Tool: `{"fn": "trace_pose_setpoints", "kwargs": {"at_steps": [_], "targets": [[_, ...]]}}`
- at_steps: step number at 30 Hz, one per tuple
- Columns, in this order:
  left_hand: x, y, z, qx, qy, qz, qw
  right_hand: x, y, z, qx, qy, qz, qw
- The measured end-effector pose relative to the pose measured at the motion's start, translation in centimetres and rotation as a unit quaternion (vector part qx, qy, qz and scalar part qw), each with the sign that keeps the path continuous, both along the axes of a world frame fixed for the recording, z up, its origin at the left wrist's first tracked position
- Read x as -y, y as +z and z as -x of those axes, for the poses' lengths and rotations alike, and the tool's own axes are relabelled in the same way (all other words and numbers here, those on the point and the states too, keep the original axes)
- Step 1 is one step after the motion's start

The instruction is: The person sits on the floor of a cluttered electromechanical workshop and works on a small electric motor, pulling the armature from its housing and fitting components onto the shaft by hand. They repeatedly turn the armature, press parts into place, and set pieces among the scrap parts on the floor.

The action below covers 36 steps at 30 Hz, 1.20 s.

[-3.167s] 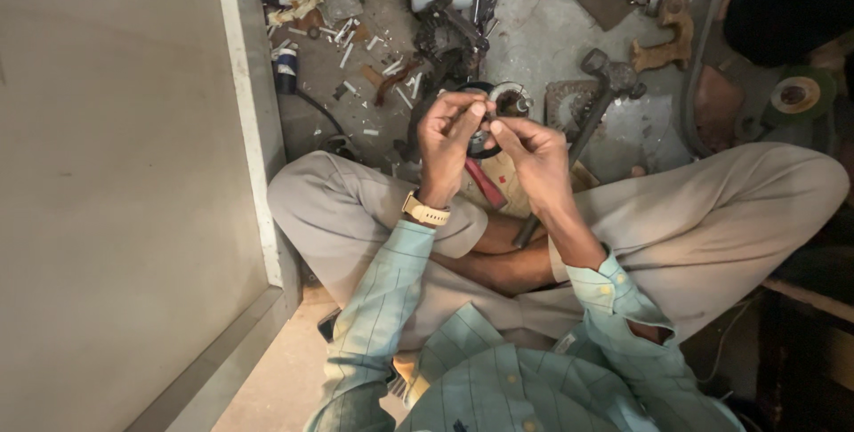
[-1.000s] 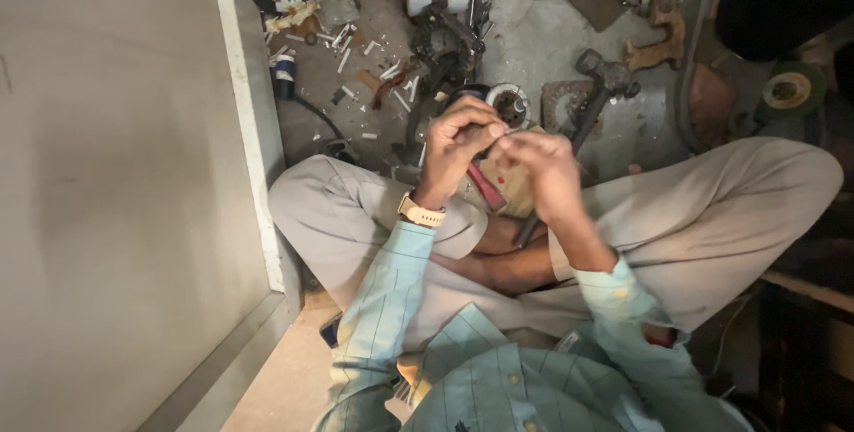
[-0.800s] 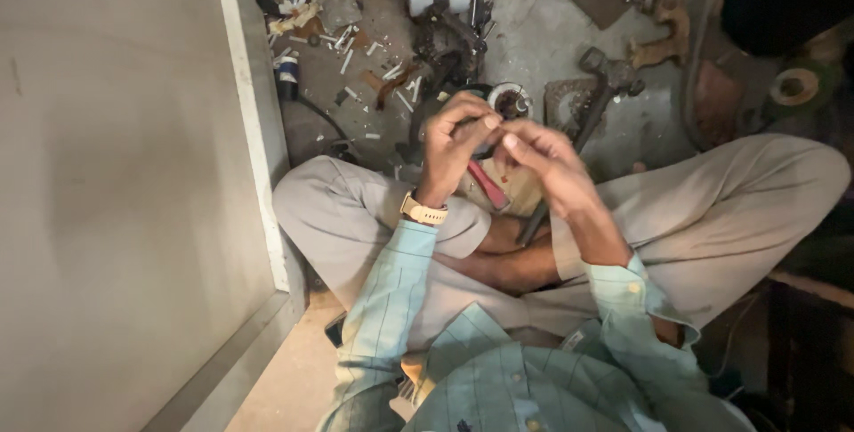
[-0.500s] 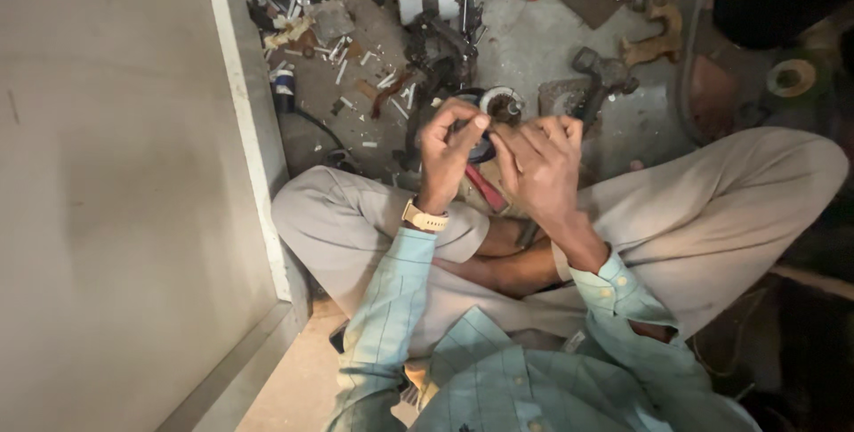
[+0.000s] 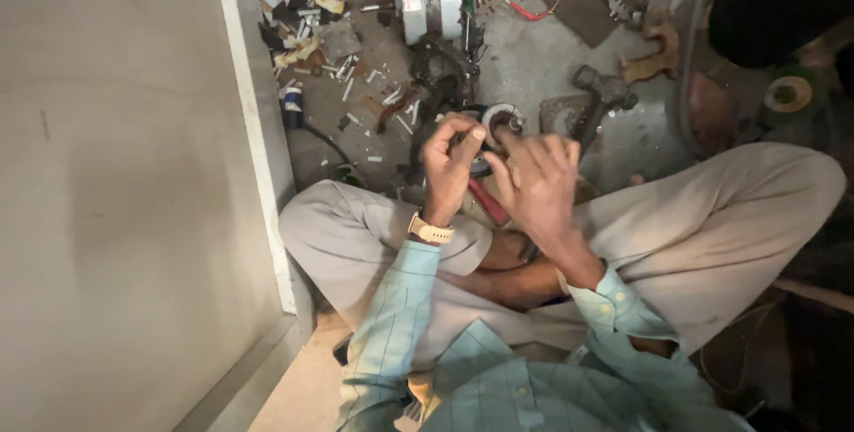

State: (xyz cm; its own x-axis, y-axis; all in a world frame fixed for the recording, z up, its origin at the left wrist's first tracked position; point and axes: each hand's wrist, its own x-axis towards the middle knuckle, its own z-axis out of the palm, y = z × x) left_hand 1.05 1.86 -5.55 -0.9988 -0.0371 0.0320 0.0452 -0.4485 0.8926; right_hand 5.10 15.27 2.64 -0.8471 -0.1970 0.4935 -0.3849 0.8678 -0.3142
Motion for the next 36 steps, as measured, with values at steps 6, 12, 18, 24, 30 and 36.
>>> {"fn": "trace_pose_setpoints", "kwargs": {"at_steps": [6,12,18,24,30,36], "targets": [[0.1,-0.2,0.0,-0.078,0.013,0.074,0.994,-0.4,-2.3,0.5,0.344,-0.018,0.377,0.86],[0.1,-0.7,0.6,0.021,0.054,0.017,0.998,-0.3,1.7,0.2,0.048,-0.009,0.167,0.985],[-0.3,-1.0,0.2,-0.063,0.018,0.058,0.996,0.1,-0.9,0.4,-0.013,-0.01,-0.013,1.0],[0.0,-1.5,0.1,-0.084,0.001,0.039,0.996,-1.5,-3.4,0.2,0.431,-0.011,0.491,0.757],[0.1,-2.1,0.6,0.008,0.04,-0.015,0.999,-1.7,1.7,-0.2,0.093,0.004,0.16,0.983],[-0.4,-2.0,0.1,-0.032,0.022,-0.03,0.999,0.1,-1.1,-0.1,0.023,-0.002,-0.009,1.0]]}}
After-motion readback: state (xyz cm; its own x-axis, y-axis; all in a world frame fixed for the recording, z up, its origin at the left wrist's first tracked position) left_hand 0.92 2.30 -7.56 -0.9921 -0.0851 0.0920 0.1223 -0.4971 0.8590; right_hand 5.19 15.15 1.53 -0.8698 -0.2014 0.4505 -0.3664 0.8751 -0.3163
